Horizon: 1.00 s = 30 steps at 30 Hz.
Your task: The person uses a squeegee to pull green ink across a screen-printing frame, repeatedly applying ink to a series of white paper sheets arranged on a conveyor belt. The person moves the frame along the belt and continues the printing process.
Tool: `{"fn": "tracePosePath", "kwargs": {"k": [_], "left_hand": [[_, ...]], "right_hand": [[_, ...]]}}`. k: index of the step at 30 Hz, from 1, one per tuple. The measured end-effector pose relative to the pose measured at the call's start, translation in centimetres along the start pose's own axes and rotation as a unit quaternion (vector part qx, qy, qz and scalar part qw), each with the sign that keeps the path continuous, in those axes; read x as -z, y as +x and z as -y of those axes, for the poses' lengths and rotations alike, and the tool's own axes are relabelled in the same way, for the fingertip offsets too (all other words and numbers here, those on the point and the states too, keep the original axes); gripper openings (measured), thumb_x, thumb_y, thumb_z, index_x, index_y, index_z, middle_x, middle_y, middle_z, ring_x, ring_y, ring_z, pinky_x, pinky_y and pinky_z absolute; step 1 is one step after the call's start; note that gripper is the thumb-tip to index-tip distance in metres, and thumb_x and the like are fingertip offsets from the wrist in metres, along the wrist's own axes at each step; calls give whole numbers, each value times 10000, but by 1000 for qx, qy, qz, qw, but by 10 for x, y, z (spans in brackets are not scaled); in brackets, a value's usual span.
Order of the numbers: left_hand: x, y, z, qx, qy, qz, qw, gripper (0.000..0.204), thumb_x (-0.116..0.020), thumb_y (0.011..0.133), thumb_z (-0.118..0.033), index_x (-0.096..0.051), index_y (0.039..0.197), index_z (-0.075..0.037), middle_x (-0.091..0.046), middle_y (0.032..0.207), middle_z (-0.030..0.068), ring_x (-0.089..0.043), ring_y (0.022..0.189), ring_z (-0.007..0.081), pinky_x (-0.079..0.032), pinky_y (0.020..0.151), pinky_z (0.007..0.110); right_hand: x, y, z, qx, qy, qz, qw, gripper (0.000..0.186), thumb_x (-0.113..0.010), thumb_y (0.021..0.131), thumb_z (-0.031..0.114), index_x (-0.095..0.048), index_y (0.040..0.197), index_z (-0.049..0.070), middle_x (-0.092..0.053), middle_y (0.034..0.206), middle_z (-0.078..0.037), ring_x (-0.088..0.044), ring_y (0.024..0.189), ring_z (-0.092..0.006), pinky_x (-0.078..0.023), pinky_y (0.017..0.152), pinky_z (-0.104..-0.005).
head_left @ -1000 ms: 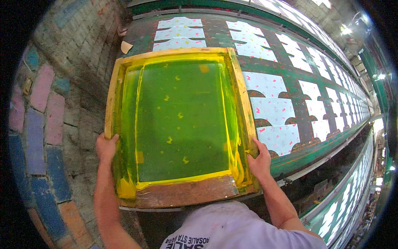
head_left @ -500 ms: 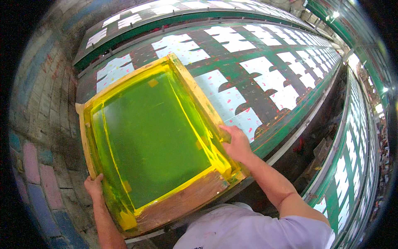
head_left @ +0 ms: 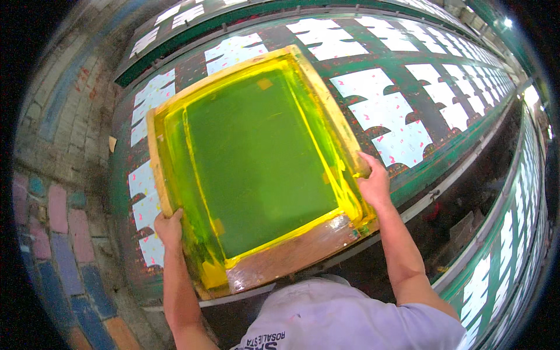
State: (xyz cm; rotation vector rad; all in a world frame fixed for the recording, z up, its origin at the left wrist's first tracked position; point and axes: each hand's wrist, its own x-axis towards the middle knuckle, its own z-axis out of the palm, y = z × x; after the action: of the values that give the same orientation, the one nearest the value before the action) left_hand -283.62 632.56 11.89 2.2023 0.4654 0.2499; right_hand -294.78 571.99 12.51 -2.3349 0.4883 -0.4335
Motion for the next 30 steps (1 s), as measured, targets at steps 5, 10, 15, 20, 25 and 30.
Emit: {"fn": "tracePosePath", "kwargs": {"k": [5, 10, 15, 20, 25, 30], "left_hand": [[-35, -26, -38, 15, 27, 1, 1000, 298, -879, 856, -151, -835, 1074, 47, -835, 911, 124, -757, 764, 208, -591, 745, 387], [-41, -38, -59, 24, 98, -12, 995, 315, -886, 842, -211, -827, 1015, 46, -819, 859, 129, -752, 729, 212, -589, 721, 388], [-50, -23, -29, 11, 107, -5, 994, 325, -941, 831, -231, -803, 954, 37, -796, 830, 111, -723, 719, 199, -568, 688, 392], [-60, -13, -8, 49, 130, 15, 990, 479, -921, 787, -337, -811, 1023, 66, -820, 931, 234, -792, 846, 372, -609, 819, 485], [-64, -23, -18, 29, 165, -9, 986, 472, -897, 814, -340, -815, 1088, 35, -818, 1007, 261, -785, 937, 449, -603, 893, 524], [-59, -22, -18, -58, 81, -25, 995, 440, -836, 826, -269, -809, 1165, 10, -813, 1078, 263, -782, 1021, 435, -596, 943, 506]], "right_hand": [[19, 21, -50, -22, 65, 6, 998, 717, -713, 786, -110, -705, 1465, 120, -745, 1381, -207, -701, 1324, -395, -543, 1162, -471], [31, 27, -65, -21, 72, 30, 997, 731, -734, 794, -89, -680, 1496, 110, -738, 1385, -205, -686, 1337, -399, -530, 1177, -476], [46, 22, -48, 0, -39, 91, 995, 747, -818, 861, 28, -616, 1574, 124, -690, 1477, -205, -647, 1378, -404, -511, 1195, -496], [59, -35, 4, 282, -209, 105, 931, 671, -848, 940, 281, -638, 1561, 139, -586, 1609, -234, -593, 1455, -423, -484, 1209, -573], [42, -106, 58, 389, -29, 367, 844, 626, -850, 870, 202, -706, 1477, 142, -672, 1508, -198, -665, 1360, -402, -532, 1168, -527], [23, -117, 87, 428, -121, 323, 836, 555, -743, 851, 124, -731, 1406, 110, -734, 1378, -188, -719, 1244, -367, -585, 1078, -515]]}}
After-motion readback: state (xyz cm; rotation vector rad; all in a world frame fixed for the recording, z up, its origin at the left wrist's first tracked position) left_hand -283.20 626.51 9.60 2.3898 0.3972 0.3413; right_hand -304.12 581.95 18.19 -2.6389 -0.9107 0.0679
